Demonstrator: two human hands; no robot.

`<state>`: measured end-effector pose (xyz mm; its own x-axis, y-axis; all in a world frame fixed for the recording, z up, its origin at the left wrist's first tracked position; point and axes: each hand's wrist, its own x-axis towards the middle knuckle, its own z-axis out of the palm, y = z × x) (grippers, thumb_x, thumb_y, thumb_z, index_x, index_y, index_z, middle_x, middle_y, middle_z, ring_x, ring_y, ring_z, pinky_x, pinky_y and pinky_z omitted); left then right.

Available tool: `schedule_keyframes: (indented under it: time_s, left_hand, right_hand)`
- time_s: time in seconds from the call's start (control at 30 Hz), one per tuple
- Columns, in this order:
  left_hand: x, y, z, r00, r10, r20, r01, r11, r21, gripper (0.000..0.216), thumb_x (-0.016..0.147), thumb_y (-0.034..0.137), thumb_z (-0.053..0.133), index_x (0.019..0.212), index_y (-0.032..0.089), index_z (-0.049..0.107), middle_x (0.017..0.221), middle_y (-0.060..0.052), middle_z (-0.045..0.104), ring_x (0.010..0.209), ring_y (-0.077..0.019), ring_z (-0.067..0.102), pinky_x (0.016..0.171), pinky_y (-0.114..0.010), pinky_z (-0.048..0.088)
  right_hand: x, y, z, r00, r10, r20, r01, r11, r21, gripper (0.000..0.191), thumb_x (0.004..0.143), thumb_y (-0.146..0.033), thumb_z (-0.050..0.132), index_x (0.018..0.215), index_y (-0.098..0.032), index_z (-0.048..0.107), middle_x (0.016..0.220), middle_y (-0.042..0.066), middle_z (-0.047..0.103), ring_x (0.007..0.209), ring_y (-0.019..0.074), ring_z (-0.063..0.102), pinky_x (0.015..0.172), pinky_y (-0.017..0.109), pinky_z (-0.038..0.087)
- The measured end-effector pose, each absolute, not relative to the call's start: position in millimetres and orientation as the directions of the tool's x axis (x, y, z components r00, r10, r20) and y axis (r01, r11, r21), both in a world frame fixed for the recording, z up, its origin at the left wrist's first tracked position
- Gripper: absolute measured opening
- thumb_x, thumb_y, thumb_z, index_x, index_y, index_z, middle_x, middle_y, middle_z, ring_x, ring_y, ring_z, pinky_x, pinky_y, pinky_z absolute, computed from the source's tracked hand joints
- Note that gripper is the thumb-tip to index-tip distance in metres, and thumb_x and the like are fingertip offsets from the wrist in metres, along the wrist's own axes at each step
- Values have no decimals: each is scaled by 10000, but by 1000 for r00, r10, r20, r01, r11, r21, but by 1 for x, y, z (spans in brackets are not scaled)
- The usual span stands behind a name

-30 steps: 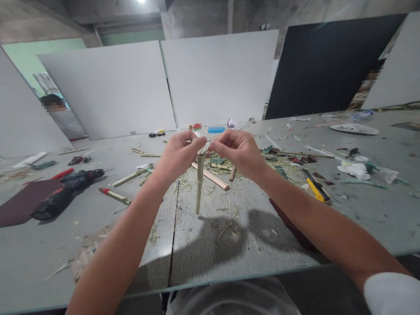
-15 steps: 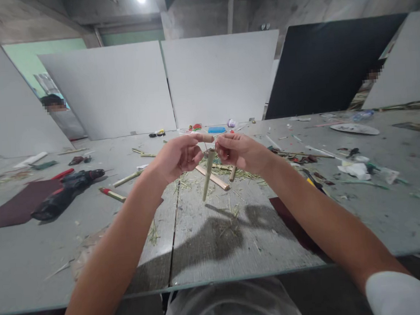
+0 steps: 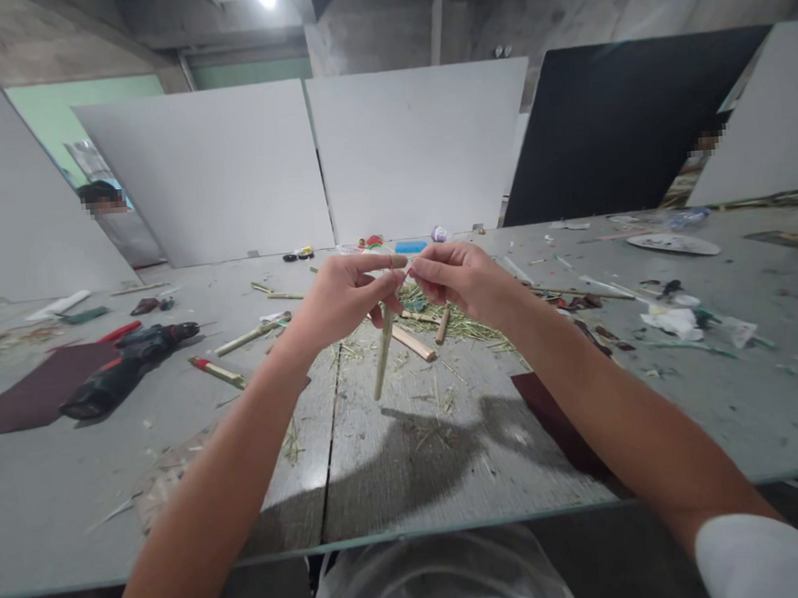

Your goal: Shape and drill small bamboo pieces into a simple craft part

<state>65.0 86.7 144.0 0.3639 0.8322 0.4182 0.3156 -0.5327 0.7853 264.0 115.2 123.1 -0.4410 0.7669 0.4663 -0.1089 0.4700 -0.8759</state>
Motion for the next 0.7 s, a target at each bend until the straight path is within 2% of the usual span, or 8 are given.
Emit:
schedule_keyframes:
  time_s: [0.17,0.33,0.43,0.53,0.7]
  left_hand:
    - [66,85,145,404,837,369,346,-513,786,312,824,406,681,1004,159,744,634,-45,701,437,-65,560,374,-160,390]
    - [66,82,146,425,833,354,341,-509,790,269,802,410,701,766,143,711,564,-25,638,443,-61,536,389,-161,386]
    - [66,80,148,450,824,344,331,-512,793,259,808,394,696,751,143,672,522,0,584,441,-57,510,399,-163,372]
    - [64,79,150,488,812,321,316,-507,802,259,812,380,695,729,146,624,497,22,530,434,-47,458,401,-165,336]
    - [61,82,148,544,781,306,269,-508,818,283,851,361,654,691,156,540,487,40,469,436,-39,395,407,-175,271]
  right_hand:
    - [256,102,127,-325,771,548,25,587,-810,292,826,-428,708,722,-162,645,519,-44,468,482,70,371,457,242,274]
    - [252,92,132,-280,757,591,46,625,-779,342,777,-465,746,687,-153,638,516,-46,483,486,64,383,460,241,258]
    - [257,96,130,-331,764,554,45,599,-799,364,803,-487,716,675,-161,617,513,-45,482,471,61,367,445,241,240]
    - [263,105,126,-432,753,496,-28,538,-842,375,831,-492,688,662,-173,585,519,-41,490,467,66,384,447,237,274]
    - [267,111,124,-586,708,395,-161,376,-912,272,832,-428,712,793,-170,635,626,-23,559,530,73,460,486,221,353]
